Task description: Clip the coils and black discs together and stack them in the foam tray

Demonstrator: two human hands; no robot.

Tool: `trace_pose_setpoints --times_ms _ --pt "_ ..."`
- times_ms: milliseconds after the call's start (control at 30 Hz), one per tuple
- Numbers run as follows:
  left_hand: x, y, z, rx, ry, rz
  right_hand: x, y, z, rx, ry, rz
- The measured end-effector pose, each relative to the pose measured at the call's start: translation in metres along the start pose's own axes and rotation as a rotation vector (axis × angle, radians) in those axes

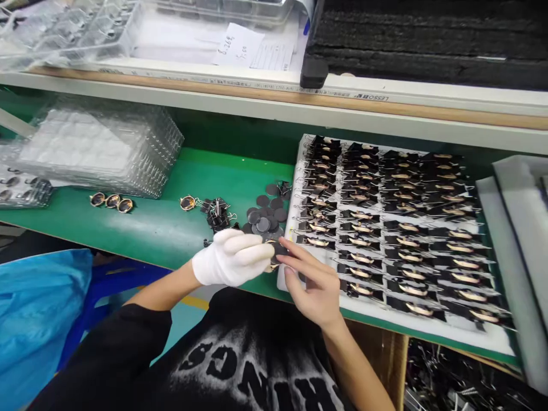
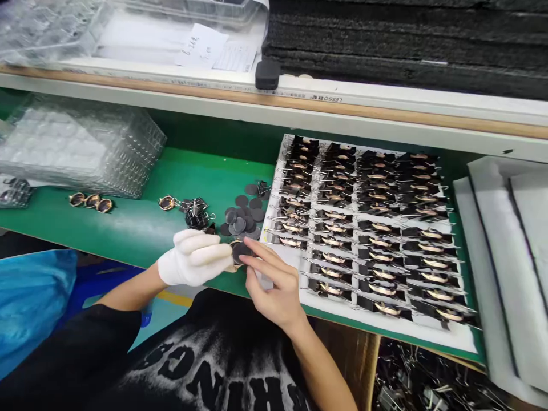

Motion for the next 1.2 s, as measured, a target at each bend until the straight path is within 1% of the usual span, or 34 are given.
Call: trace_pose_setpoints --times_ms 67,133,167,200,267,333,400,433,500,567,600,633,700,767,800,867,900,967,1000,1033,1100,1167,1200 --pt "0.007 -0.007 0.001 -0.040 -0.048 0.001 -0.003 0.002 0.018 0.106 -0.156 0.019" --pt "0.010 -0.014 0.003 -0.090 -0.083 -0.015 -0.007 0.001 0.037 0.299 -0.336 0.072" --pt "0.010 -0.018 0.004 -0.124 -0.093 -0.038 -0.009 -0.003 0.046 0.415 -0.432 0.081" --pt "0.009 -0.023 0.004 -0.161 -0.098 -0.070 -0.012 -0.010 0.053 0.528 -0.530 0.065" --pt "0.006 -0.029 0.005 -0.223 -0.100 -0.123 -0.019 -0.025 0.063 0.701 -0.703 -0.010" --pt "0.005 -0.030 0.002 -0.275 -0.087 -0.141 -0.023 -0.034 0.066 0.780 -0.802 -0.065" --pt "0.006 -0.030 -0.007 -0.314 -0.022 -0.171 -0.023 -0.033 0.068 0.803 -0.816 -0.043" --pt "0.007 -0.032 -0.014 -0.320 0.053 -0.202 -0.022 -0.032 0.069 0.795 -0.807 -0.024" --pt "0.005 -0.037 -0.034 -0.331 0.284 -0.283 -0.020 -0.031 0.070 0.750 -0.787 0.001" --pt "-0.004 -0.043 -0.050 -0.388 0.547 -0.361 -0.018 -0.034 0.071 0.700 -0.776 -0.014" --pt "-0.010 -0.047 -0.052 -0.434 0.650 -0.398 -0.017 -0.038 0.070 0.692 -0.771 -0.038" --pt "-0.014 -0.051 -0.052 -0.483 0.716 -0.436 -0.017 -0.042 0.069 0.698 -0.765 -0.069" --pt "-0.017 -0.057 -0.049 -0.559 0.761 -0.491 -0.016 -0.049 0.065 0.731 -0.755 -0.119" --pt "-0.010 -0.062 -0.052 -0.580 0.757 -0.500 -0.015 -0.050 0.063 0.752 -0.753 -0.118" --pt "-0.004 -0.065 -0.059 -0.560 0.755 -0.499 -0.015 -0.048 0.063 0.751 -0.753 -0.102" --pt "0.012 -0.076 -0.079 -0.430 0.754 -0.512 -0.015 -0.044 0.062 0.734 -0.745 -0.073" --pt "0.020 -0.085 -0.092 -0.323 0.755 -0.540 -0.015 -0.043 0.062 0.724 -0.739 -0.064" --pt "0.034 -0.109 -0.117 -0.119 0.770 -0.617 -0.016 -0.041 0.060 0.710 -0.728 -0.060" --pt "0.038 -0.123 -0.129 -0.059 0.804 -0.652 -0.018 -0.041 0.059 0.704 -0.726 -0.063" --pt "0.041 -0.136 -0.139 -0.043 0.837 -0.671 -0.019 -0.040 0.058 0.701 -0.725 -0.065" --pt "0.044 -0.159 -0.153 -0.091 0.870 -0.696 -0.023 -0.038 0.058 0.691 -0.730 -0.058" --pt "0.044 -0.171 -0.160 -0.155 0.873 -0.702 -0.027 -0.032 0.058 0.684 -0.740 -0.030" --pt "0.042 -0.171 -0.162 -0.169 0.877 -0.693 -0.029 -0.028 0.059 0.687 -0.743 -0.010"
Point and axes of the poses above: each hand's wrist, its own x-axis towards the middle knuckle, its own y-axis out of the back of the hand, z = x × y, the point moved 9 cm from there along x, towards the middle knuckle, and after that the axes turned 6 degrees about -x, right-handed, at the moved point
